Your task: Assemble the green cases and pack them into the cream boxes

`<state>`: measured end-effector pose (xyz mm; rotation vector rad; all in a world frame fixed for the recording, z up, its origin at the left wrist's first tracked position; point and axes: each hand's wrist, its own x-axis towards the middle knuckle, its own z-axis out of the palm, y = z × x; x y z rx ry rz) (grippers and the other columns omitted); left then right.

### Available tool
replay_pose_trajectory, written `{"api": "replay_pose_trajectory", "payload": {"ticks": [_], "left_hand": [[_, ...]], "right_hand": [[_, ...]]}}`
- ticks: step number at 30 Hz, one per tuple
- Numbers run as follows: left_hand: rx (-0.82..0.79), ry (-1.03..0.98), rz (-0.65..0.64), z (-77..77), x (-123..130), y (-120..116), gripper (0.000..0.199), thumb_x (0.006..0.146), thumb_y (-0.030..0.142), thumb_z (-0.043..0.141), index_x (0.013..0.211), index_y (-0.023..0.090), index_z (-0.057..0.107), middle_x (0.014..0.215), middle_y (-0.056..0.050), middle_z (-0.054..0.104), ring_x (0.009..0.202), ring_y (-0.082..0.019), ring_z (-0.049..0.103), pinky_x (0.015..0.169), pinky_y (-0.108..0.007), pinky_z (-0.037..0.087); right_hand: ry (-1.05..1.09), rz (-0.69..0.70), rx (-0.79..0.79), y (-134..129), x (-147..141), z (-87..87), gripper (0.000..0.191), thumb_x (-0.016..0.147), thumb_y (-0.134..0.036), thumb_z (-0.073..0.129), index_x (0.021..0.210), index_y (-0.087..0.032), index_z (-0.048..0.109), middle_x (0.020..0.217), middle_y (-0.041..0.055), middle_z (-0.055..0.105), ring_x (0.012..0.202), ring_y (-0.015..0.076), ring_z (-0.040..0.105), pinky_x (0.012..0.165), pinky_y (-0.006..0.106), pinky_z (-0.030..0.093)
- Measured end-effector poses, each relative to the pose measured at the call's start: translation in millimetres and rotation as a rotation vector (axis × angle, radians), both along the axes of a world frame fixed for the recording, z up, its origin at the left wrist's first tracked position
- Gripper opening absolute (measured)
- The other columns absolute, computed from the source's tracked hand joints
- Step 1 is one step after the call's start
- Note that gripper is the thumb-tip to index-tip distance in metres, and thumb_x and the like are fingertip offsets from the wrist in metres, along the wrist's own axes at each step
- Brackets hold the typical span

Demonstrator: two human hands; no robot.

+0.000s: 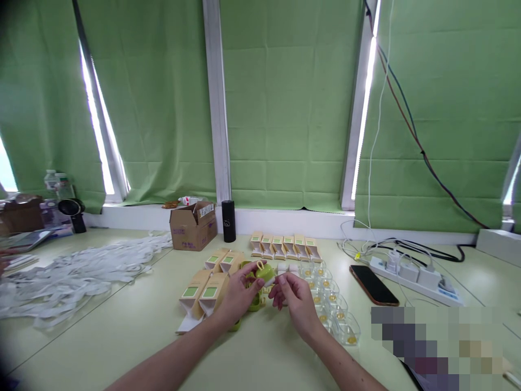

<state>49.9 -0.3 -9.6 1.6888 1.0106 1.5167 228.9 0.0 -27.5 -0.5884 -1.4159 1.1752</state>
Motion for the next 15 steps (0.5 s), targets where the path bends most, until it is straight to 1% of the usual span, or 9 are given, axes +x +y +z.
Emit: {"api": "replay_pose_trajectory", "payload": {"ticks": [2, 4, 6, 8, 11, 15], "left_hand": [[-0.074, -0.056, -0.072, 1.4, 2, 0, 0.065, 0.079, 0.065, 0.08, 0.123, 0.018, 0.075, 0.114, -0.013, 0.077, 0.087, -0.023, 0.071, 0.078, -0.033, 0.058], [-0.122, -0.114, -0.119, 2.5, 3, 1, 0.068, 0.077, 0.07, 0.079, 0.12, 0.018, 0.076, 0.102, -0.011, 0.078, 0.076, -0.019, 0.069, 0.071, -0.03, 0.057], [-0.145, -0.167, -0.126, 3.1, 4, 1, 0.065, 0.075, 0.071, 0.08, 0.112, 0.018, 0.077, 0.089, -0.008, 0.075, 0.069, -0.017, 0.065, 0.067, -0.027, 0.055], [-0.174, -0.216, -0.131, 2.6, 5, 2, 0.061, 0.075, 0.072, 0.08, 0.099, 0.016, 0.078, 0.08, -0.005, 0.071, 0.065, -0.015, 0.062, 0.065, -0.026, 0.053], [-0.236, -0.312, -0.174, -0.5, 7, 5, 0.06, 0.074, 0.073, 0.079, 0.084, 0.015, 0.074, 0.078, -0.005, 0.068, 0.065, -0.013, 0.06, 0.065, -0.026, 0.053], [-0.286, -0.475, -0.175, -6.8, 9, 10, 0.061, 0.072, 0.073, 0.081, 0.081, 0.014, 0.073, 0.082, -0.006, 0.069, 0.071, -0.014, 0.06, 0.066, -0.025, 0.052]], "right_hand": [[0.0, -0.003, 0.002, -1, 0, 1.4, 0.051, 0.093, -0.067, 0.067, 0.085, -0.017, 0.069, 0.071, 0.0068, 0.073, 0.056, 0.0154, 0.063, 0.052, 0.026, 0.049], [-0.005, -0.007, -0.005, -1, 1, 2.4, 0.052, 0.092, -0.069, 0.066, 0.085, -0.018, 0.07, 0.072, 0.0069, 0.073, 0.056, 0.0157, 0.063, 0.052, 0.026, 0.048], [-0.01, -0.008, -0.014, -2, 1, 2.9, 0.053, 0.092, -0.07, 0.065, 0.086, -0.018, 0.071, 0.072, 0.0071, 0.073, 0.056, 0.0162, 0.063, 0.052, 0.027, 0.048], [-0.013, -0.008, -0.017, -3, 0, 2.9, 0.053, 0.092, -0.07, 0.065, 0.089, -0.018, 0.072, 0.073, 0.007, 0.073, 0.056, 0.0165, 0.063, 0.052, 0.027, 0.048], [-0.014, -0.028, -0.01, -3, 1, 3.8, 0.052, 0.092, -0.069, 0.066, 0.092, -0.017, 0.073, 0.071, 0.0064, 0.073, 0.056, 0.0164, 0.062, 0.053, 0.028, 0.048], [-0.05, -0.146, 0.023, -1, 8, 12.7, 0.051, 0.089, -0.069, 0.07, 0.092, -0.018, 0.074, 0.07, 0.0053, 0.073, 0.054, 0.016, 0.06, 0.052, 0.028, 0.048]]}}
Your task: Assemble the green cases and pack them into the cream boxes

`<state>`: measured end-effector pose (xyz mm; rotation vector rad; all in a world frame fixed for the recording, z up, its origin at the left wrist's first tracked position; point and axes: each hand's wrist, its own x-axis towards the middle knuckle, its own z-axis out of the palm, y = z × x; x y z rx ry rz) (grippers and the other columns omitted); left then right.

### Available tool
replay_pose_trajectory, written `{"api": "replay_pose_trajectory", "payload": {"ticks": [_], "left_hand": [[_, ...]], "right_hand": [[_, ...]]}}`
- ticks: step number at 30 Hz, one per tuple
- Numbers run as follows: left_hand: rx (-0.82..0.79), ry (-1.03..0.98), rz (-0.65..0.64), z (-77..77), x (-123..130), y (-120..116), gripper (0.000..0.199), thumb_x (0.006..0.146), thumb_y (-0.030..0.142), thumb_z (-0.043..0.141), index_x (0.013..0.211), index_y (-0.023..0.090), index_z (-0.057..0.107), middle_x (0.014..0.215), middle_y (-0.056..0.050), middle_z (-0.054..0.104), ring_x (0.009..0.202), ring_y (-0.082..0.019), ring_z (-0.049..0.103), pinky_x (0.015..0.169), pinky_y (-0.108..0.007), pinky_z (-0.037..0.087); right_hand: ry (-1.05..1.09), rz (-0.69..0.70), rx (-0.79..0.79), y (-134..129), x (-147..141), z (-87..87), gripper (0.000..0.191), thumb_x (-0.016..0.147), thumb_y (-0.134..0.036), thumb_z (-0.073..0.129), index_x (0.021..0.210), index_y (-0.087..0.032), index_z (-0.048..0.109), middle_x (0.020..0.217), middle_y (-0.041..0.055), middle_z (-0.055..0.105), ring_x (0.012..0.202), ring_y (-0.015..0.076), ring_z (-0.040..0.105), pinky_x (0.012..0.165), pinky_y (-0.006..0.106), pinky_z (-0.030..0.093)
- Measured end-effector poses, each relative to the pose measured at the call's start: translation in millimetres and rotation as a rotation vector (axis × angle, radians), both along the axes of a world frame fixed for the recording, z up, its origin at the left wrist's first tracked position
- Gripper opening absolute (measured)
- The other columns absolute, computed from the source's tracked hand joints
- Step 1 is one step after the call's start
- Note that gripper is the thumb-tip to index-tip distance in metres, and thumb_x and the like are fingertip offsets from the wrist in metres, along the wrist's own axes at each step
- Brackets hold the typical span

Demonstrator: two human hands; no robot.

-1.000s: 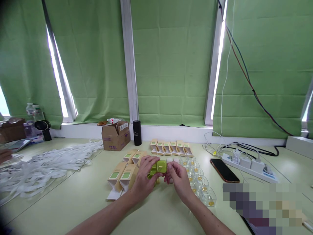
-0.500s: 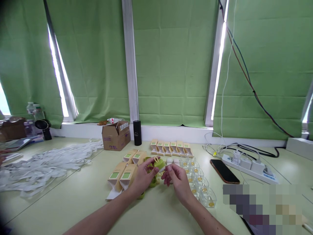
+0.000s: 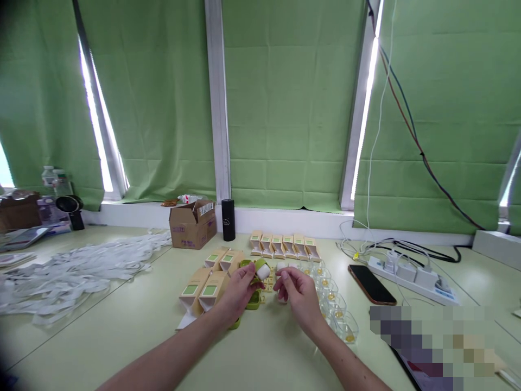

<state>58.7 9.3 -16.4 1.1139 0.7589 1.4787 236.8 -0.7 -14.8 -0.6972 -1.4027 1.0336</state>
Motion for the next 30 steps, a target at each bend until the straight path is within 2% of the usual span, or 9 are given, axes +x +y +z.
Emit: {"api": "replay_pose_trajectory", "payload": {"ticks": [6, 8, 11, 15, 19, 24, 30], "left_hand": [[-0.075, -0.142, 0.027, -2.4, -2, 4, 0.061, 0.064, 0.071, 0.088, 0.077, 0.015, 0.069, 0.077, -0.003, 0.067, 0.07, -0.013, 0.058, 0.065, -0.024, 0.05], [-0.071, -0.153, 0.039, -0.5, -2, 4, 0.06, 0.064, 0.071, 0.088, 0.078, 0.015, 0.07, 0.08, -0.004, 0.068, 0.072, -0.014, 0.06, 0.066, -0.024, 0.051], [-0.075, -0.147, 0.043, 3.1, -3, 2, 0.06, 0.067, 0.071, 0.086, 0.082, 0.015, 0.07, 0.085, -0.006, 0.071, 0.076, -0.016, 0.063, 0.067, -0.026, 0.051], [-0.082, -0.139, 0.041, 4.9, -4, 1, 0.061, 0.07, 0.072, 0.084, 0.088, 0.015, 0.071, 0.089, -0.007, 0.072, 0.081, -0.017, 0.065, 0.069, -0.027, 0.052], [-0.071, -0.143, 0.065, 2.7, -3, 4, 0.063, 0.069, 0.073, 0.083, 0.088, 0.014, 0.071, 0.088, -0.007, 0.072, 0.079, -0.016, 0.065, 0.068, -0.027, 0.051], [-0.068, -0.157, 0.065, 2.5, -4, 6, 0.064, 0.068, 0.072, 0.084, 0.088, 0.013, 0.071, 0.087, -0.007, 0.072, 0.079, -0.016, 0.066, 0.068, -0.026, 0.05], [-0.06, -0.151, 0.062, 5.2, -4, 2, 0.061, 0.069, 0.071, 0.084, 0.088, 0.014, 0.071, 0.087, -0.006, 0.072, 0.081, -0.017, 0.067, 0.068, -0.026, 0.051]], "right_hand": [[-0.149, -0.211, 0.111, 4, 31, 31.5, 0.045, 0.087, -0.063, 0.073, 0.09, -0.018, 0.076, 0.07, 0.005, 0.073, 0.058, 0.0175, 0.062, 0.055, 0.03, 0.05], [-0.288, -0.263, 0.137, 3, 45, 41.3, 0.037, 0.088, -0.056, 0.073, 0.087, -0.019, 0.076, 0.069, 0.0044, 0.072, 0.062, 0.019, 0.063, 0.057, 0.03, 0.05], [-0.613, -0.291, 0.191, -5, 69, 47.9, 0.02, 0.09, -0.04, 0.069, 0.086, -0.023, 0.078, 0.074, 0.0032, 0.073, 0.066, 0.0204, 0.064, 0.058, 0.031, 0.047], [-0.974, -0.4, 0.27, -23, 101, 37.8, 0.01, 0.088, -0.027, 0.068, 0.085, -0.029, 0.078, 0.081, 0.0028, 0.076, 0.07, 0.0232, 0.067, 0.061, 0.034, 0.047], [-1.157, -0.378, 0.391, -43, 122, 16.4, 0.012, 0.087, -0.022, 0.069, 0.086, -0.029, 0.078, 0.088, 0.007, 0.076, 0.083, 0.0279, 0.068, 0.068, 0.037, 0.051], [-1.282, -0.417, 0.449, -58, 124, -4.4, 0.018, 0.079, -0.015, 0.075, 0.087, -0.03, 0.08, 0.094, 0.0071, 0.074, 0.091, 0.0301, 0.066, 0.075, 0.041, 0.052], [-1.334, -0.412, 0.469, -57, 116, -13.1, 0.018, 0.081, -0.011, 0.069, 0.078, -0.027, 0.076, 0.096, 0.0082, 0.071, 0.092, 0.0293, 0.063, 0.077, 0.042, 0.052]]}}
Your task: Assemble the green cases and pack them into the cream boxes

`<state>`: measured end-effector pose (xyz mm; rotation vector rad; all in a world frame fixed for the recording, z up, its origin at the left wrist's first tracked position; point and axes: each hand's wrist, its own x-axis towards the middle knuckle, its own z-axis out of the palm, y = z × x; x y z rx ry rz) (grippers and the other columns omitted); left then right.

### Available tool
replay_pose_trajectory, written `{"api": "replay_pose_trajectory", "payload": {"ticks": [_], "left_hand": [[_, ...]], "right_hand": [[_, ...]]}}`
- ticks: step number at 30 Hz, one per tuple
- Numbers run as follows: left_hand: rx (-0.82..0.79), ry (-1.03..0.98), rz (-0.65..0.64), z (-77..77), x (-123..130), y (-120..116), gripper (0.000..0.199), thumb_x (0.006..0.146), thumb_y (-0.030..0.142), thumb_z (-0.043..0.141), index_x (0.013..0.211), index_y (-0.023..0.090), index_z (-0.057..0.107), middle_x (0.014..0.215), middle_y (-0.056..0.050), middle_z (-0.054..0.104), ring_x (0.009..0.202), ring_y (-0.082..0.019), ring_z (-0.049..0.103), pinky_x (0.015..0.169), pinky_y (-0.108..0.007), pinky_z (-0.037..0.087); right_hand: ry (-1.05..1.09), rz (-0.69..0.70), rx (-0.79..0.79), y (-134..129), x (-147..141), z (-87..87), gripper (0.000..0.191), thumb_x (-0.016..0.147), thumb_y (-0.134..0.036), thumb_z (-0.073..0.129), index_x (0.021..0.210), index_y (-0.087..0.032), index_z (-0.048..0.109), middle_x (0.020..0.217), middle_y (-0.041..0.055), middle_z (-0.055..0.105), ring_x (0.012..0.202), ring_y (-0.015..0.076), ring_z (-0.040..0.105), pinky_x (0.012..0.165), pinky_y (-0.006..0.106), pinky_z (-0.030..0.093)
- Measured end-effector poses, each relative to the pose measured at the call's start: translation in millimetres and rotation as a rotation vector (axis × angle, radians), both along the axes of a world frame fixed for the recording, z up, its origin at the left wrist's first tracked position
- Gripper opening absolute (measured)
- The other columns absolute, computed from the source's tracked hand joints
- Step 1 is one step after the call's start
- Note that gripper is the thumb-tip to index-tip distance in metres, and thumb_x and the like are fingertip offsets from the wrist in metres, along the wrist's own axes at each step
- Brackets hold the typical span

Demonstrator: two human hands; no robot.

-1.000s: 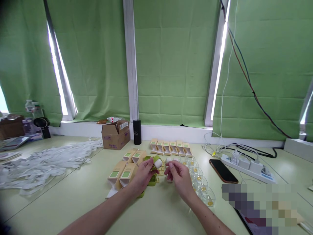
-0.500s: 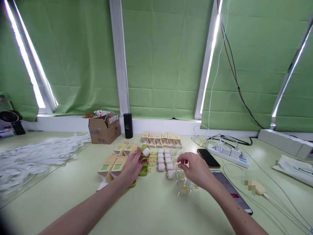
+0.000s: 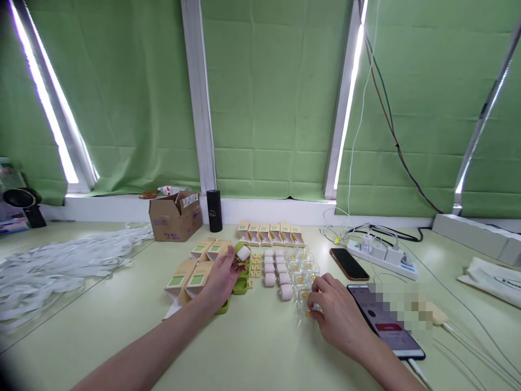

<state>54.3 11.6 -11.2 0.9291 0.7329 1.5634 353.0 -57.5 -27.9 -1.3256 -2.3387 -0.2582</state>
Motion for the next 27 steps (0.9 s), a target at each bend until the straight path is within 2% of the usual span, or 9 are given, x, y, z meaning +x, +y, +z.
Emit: {"api": "replay_pose_trajectory", "payload": {"ticks": [4, 7, 10, 13, 16, 19, 23, 25, 27], "left_hand": [[-0.011, -0.014, -0.005, 0.5, -1, -1, 0.061, 0.069, 0.071, 0.085, 0.089, 0.014, 0.071, 0.089, -0.007, 0.073, 0.083, -0.018, 0.067, 0.07, -0.027, 0.052], [-0.01, -0.007, 0.002, 1.0, -1, -1, 0.062, 0.069, 0.071, 0.084, 0.089, 0.014, 0.072, 0.09, -0.007, 0.073, 0.084, -0.018, 0.067, 0.07, -0.028, 0.052], [-0.006, -0.006, 0.023, 1.8, 0, -2, 0.062, 0.067, 0.073, 0.084, 0.086, 0.015, 0.072, 0.088, -0.007, 0.073, 0.083, -0.019, 0.067, 0.07, -0.028, 0.051], [-0.014, -0.036, 0.044, 2.9, 0, -3, 0.062, 0.064, 0.071, 0.087, 0.085, 0.015, 0.073, 0.086, -0.006, 0.073, 0.082, -0.018, 0.065, 0.071, -0.028, 0.051], [-0.016, -0.05, 0.066, 3.8, 0, -3, 0.063, 0.062, 0.071, 0.088, 0.084, 0.014, 0.074, 0.086, -0.007, 0.073, 0.08, -0.017, 0.063, 0.071, -0.028, 0.05], [-0.016, -0.053, 0.099, 4.0, -1, -2, 0.063, 0.061, 0.072, 0.088, 0.082, 0.014, 0.074, 0.086, -0.007, 0.073, 0.078, -0.017, 0.061, 0.07, -0.029, 0.049], [-0.014, -0.037, 0.125, 3.6, -3, -1, 0.061, 0.065, 0.071, 0.087, 0.085, 0.014, 0.074, 0.085, -0.005, 0.072, 0.077, -0.016, 0.06, 0.07, -0.029, 0.048], [-0.007, -0.032, 0.136, 3.0, -4, 0, 0.061, 0.067, 0.071, 0.085, 0.086, 0.014, 0.074, 0.083, -0.005, 0.072, 0.075, -0.016, 0.06, 0.069, -0.029, 0.047], [-0.01, -0.034, 0.142, 2.4, -5, 1, 0.062, 0.067, 0.072, 0.085, 0.086, 0.014, 0.074, 0.082, -0.005, 0.071, 0.073, -0.015, 0.06, 0.068, -0.028, 0.046]], "right_hand": [[0.044, 0.023, -0.032, 0, -2, 5.2, 0.021, 0.081, -0.008, 0.069, 0.073, -0.027, 0.074, 0.092, 0.0067, 0.069, 0.089, 0.0279, 0.063, 0.074, 0.041, 0.052], [0.181, 0.069, -0.088, -2, -3, 18.9, 0.02, 0.083, -0.011, 0.07, 0.072, -0.027, 0.072, 0.092, 0.0062, 0.068, 0.091, 0.0275, 0.064, 0.075, 0.039, 0.053], [0.383, 0.152, -0.2, -2, -10, 39.4, 0.013, 0.091, -0.02, 0.067, 0.08, -0.027, 0.071, 0.104, 0.0073, 0.067, 0.101, 0.0271, 0.065, 0.087, 0.04, 0.055], [0.607, 0.257, -0.35, 4, -25, 58.4, 0.014, 0.098, -0.035, 0.065, 0.089, -0.025, 0.069, 0.125, 0.0101, 0.066, 0.121, 0.0292, 0.061, 0.105, 0.046, 0.049], [0.961, 0.442, -0.526, 19, -48, 68.4, 0.024, 0.094, -0.048, 0.072, 0.092, -0.025, 0.067, 0.129, 0.0115, 0.068, 0.129, 0.031, 0.06, 0.107, 0.047, 0.05], [1.192, 0.581, -0.697, 38, -73, 70.1, 0.027, 0.087, -0.046, 0.083, 0.091, -0.025, 0.067, 0.11, 0.0076, 0.074, 0.122, 0.0288, 0.065, 0.109, 0.049, 0.049], [1.496, 0.808, -0.849, 60, -101, 62.2, 0.027, 0.078, -0.032, 0.091, 0.095, -0.026, 0.07, 0.112, 0.0029, 0.075, 0.106, 0.0241, 0.071, 0.103, 0.05, 0.055], [1.625, 0.812, -0.907, 68, -111, 53.5, 0.032, 0.076, -0.026, 0.091, 0.101, -0.027, 0.072, 0.118, 0.003, 0.076, 0.103, 0.0236, 0.073, 0.095, 0.045, 0.059], [1.771, 0.773, -0.962, 74, -119, 42.3, 0.037, 0.074, -0.025, 0.091, 0.105, -0.028, 0.073, 0.112, 0.0021, 0.079, 0.098, 0.0215, 0.075, 0.087, 0.038, 0.06]]}}
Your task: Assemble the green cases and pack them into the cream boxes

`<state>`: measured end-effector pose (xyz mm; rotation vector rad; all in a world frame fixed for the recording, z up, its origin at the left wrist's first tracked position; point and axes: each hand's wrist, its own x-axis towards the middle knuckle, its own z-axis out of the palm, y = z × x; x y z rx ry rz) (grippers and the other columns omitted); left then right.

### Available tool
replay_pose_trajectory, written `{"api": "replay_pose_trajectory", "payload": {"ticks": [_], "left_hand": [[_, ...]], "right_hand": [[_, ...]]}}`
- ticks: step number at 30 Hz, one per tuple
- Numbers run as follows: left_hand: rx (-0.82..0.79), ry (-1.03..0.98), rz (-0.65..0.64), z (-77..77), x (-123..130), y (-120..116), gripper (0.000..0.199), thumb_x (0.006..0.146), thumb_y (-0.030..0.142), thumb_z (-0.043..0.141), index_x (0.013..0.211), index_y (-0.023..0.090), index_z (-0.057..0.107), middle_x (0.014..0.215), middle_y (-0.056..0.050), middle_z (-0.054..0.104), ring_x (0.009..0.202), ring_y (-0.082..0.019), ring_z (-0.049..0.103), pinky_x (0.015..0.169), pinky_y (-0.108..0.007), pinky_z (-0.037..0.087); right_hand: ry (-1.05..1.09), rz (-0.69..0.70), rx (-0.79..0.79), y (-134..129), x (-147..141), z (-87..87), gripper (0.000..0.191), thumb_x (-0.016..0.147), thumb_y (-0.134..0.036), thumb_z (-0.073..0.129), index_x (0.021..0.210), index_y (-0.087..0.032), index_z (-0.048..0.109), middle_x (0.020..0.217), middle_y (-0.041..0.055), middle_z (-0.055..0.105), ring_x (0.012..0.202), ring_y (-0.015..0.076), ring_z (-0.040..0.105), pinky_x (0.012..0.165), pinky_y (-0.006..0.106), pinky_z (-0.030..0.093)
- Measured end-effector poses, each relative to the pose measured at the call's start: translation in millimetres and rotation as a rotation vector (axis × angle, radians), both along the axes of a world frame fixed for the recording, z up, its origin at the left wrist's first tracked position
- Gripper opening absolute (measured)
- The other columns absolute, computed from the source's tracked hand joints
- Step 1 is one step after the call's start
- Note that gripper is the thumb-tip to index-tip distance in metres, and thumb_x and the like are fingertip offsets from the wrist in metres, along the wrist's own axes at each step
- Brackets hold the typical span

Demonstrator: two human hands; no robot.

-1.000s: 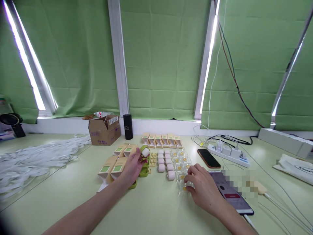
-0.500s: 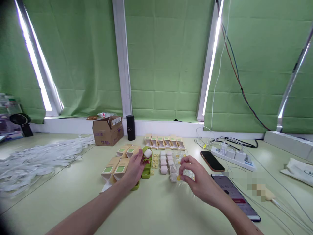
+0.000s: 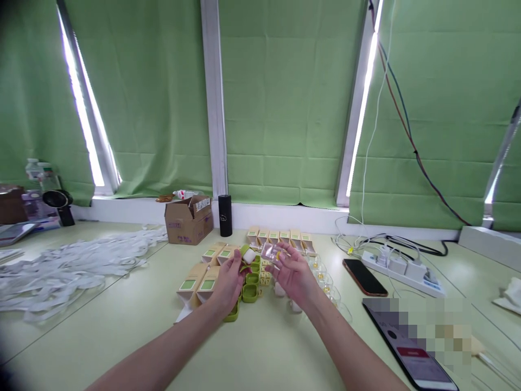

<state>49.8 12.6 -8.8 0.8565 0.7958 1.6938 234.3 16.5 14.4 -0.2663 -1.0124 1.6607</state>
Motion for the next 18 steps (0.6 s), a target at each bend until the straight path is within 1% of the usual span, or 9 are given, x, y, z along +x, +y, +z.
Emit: {"api": "replay_pose_trajectory", "payload": {"ticks": [1, 3, 4, 6, 9, 11, 13, 15, 18], "left_hand": [[-0.003, -0.002, 0.003, -0.3, 0, 1, 0.063, 0.066, 0.073, 0.085, 0.085, 0.014, 0.074, 0.082, -0.005, 0.071, 0.072, -0.015, 0.059, 0.068, -0.028, 0.046], [-0.004, 0.0, 0.005, -0.7, 0, 1, 0.064, 0.064, 0.074, 0.085, 0.084, 0.014, 0.073, 0.083, -0.005, 0.072, 0.072, -0.015, 0.06, 0.067, -0.028, 0.046], [-0.001, 0.003, 0.007, -0.8, 0, 1, 0.065, 0.064, 0.075, 0.084, 0.084, 0.014, 0.073, 0.083, -0.005, 0.072, 0.072, -0.016, 0.06, 0.067, -0.028, 0.045], [0.008, 0.011, 0.012, -0.6, 0, 0, 0.066, 0.065, 0.075, 0.083, 0.085, 0.014, 0.074, 0.084, -0.006, 0.073, 0.073, -0.016, 0.061, 0.067, -0.028, 0.046], [0.009, 0.021, 0.019, -0.6, 0, -1, 0.065, 0.065, 0.074, 0.084, 0.088, 0.013, 0.075, 0.085, -0.007, 0.074, 0.075, -0.017, 0.061, 0.069, -0.029, 0.047], [0.012, 0.024, 0.025, -1.2, 0, 0, 0.064, 0.066, 0.073, 0.085, 0.088, 0.014, 0.075, 0.086, -0.007, 0.074, 0.075, -0.017, 0.061, 0.069, -0.029, 0.047], [0.01, 0.023, 0.033, -2.2, -1, 1, 0.063, 0.066, 0.073, 0.085, 0.087, 0.014, 0.075, 0.085, -0.006, 0.073, 0.073, -0.016, 0.061, 0.069, -0.028, 0.047], [0.004, 0.018, 0.037, -3.1, -1, 2, 0.061, 0.067, 0.072, 0.084, 0.085, 0.015, 0.075, 0.082, -0.005, 0.072, 0.072, -0.016, 0.06, 0.068, -0.028, 0.047], [0.003, 0.012, 0.019, -3.2, -1, 3, 0.06, 0.071, 0.072, 0.081, 0.089, 0.015, 0.075, 0.082, -0.005, 0.071, 0.071, -0.015, 0.061, 0.067, -0.028, 0.048]], "right_hand": [[0.032, 0.0, -0.051, 2, -3, -5.7, 0.037, 0.073, -0.024, 0.091, 0.105, -0.028, 0.073, 0.11, 0.0016, 0.08, 0.097, 0.0209, 0.076, 0.085, 0.036, 0.06], [0.065, -0.011, -0.118, 4, -6, -15.6, 0.027, 0.078, -0.027, 0.088, 0.1, -0.027, 0.073, 0.107, 0.0027, 0.082, 0.094, 0.0204, 0.077, 0.079, 0.033, 0.061], [0.07, -0.013, -0.136, 4, -7, -19.2, 0.022, 0.081, -0.029, 0.086, 0.098, -0.026, 0.074, 0.107, 0.0039, 0.082, 0.093, 0.0204, 0.077, 0.079, 0.033, 0.061], [0.068, -0.012, -0.149, 3, -7, -23.1, 0.019, 0.084, -0.033, 0.083, 0.099, -0.025, 0.073, 0.11, 0.0057, 0.082, 0.093, 0.0213, 0.078, 0.077, 0.033, 0.061], [0.055, -0.01, -0.136, 0, -5, -23.0, 0.024, 0.085, -0.037, 0.084, 0.103, -0.027, 0.072, 0.116, 0.0061, 0.081, 0.096, 0.0244, 0.079, 0.076, 0.035, 0.062], [0.057, -0.019, -0.126, -2, -4, -21.8, 0.028, 0.084, -0.038, 0.085, 0.105, -0.027, 0.07, 0.117, 0.0056, 0.08, 0.096, 0.0254, 0.079, 0.077, 0.037, 0.063], [0.07, -0.038, -0.116, -3, -5, -21.5, 0.032, 0.083, -0.038, 0.087, 0.107, -0.026, 0.07, 0.116, 0.0055, 0.08, 0.093, 0.0236, 0.079, 0.078, 0.036, 0.063], [0.079, -0.069, -0.107, -3, -7, -22.6, 0.036, 0.081, -0.039, 0.089, 0.109, -0.025, 0.069, 0.113, 0.0054, 0.08, 0.09, 0.0207, 0.078, 0.076, 0.032, 0.062], [0.083, -0.17, -0.089, -1, -11, -26.3, 0.045, 0.075, -0.039, 0.094, 0.11, -0.026, 0.068, 0.105, 0.0041, 0.081, 0.085, 0.0186, 0.077, 0.071, 0.029, 0.061]]}}
